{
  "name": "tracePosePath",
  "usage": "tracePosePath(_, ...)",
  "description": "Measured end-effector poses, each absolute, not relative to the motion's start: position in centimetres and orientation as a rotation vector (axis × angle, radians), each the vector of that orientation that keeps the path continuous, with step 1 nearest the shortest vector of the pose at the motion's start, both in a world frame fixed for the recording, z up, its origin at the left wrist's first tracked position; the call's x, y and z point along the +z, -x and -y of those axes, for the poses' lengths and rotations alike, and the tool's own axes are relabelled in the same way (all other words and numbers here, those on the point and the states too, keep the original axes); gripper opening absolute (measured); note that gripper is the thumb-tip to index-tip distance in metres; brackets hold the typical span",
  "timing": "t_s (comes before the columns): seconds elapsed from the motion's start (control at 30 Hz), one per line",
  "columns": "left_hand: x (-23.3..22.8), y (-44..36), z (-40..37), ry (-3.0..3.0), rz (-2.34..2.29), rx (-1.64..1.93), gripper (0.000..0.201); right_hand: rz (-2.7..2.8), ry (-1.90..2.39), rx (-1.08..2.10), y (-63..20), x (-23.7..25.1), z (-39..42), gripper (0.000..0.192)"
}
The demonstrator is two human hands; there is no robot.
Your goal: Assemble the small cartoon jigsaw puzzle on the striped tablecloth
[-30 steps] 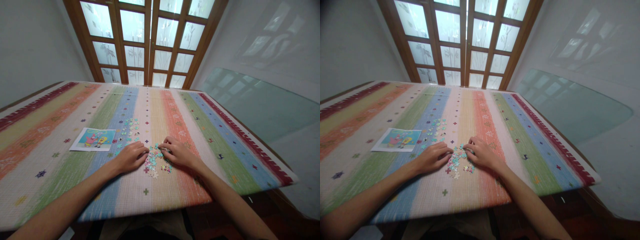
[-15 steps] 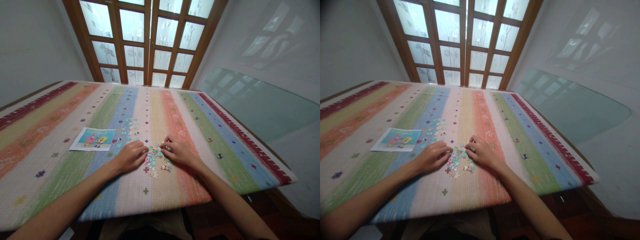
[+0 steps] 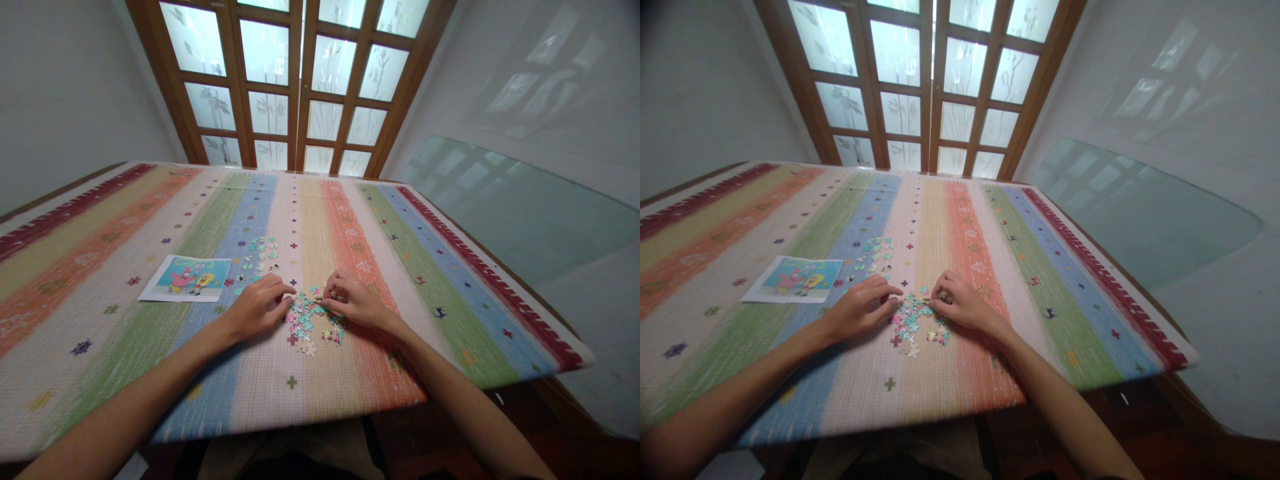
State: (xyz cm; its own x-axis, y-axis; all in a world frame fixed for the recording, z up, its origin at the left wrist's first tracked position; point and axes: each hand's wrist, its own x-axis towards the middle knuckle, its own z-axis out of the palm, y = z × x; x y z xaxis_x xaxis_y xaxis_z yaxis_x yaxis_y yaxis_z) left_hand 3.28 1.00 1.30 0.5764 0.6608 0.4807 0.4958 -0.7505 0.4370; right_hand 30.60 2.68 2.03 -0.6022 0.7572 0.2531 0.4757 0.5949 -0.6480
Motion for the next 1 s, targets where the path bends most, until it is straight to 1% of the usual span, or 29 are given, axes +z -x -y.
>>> tracePosePath(0.17,1.4,-4.2,-0.2,-2.502,-0.849,0.923,0.021,2.274,0.844,0.836,-30.1,2.3,-2.3,0.008)
tracePosePath(0.43,1.7,-4.5,0.2,-2.484,-0.763,0.819,0.018,2.338,0.715,0.865,-29.3,2.4,-1.5,0.008)
tracePosePath(0.53,2.8,-3.0,-0.7,-2.484,-0.788,0.763,0.019,2.328,0.753,0.840,-29.3,2.4,-1.4,0.006)
tracePosePath(0.77,5.1,2.9,-3.6,-2.455,-0.998,0.578,0.028,2.223,0.874,0.832,-29.8,2.7,-1.8,0.004)
tracePosePath(1.0,4.7,4.6,-4.3,-2.476,-0.912,0.389,0.021,2.199,0.944,0.826,-30.1,2.8,-1.9,0.009)
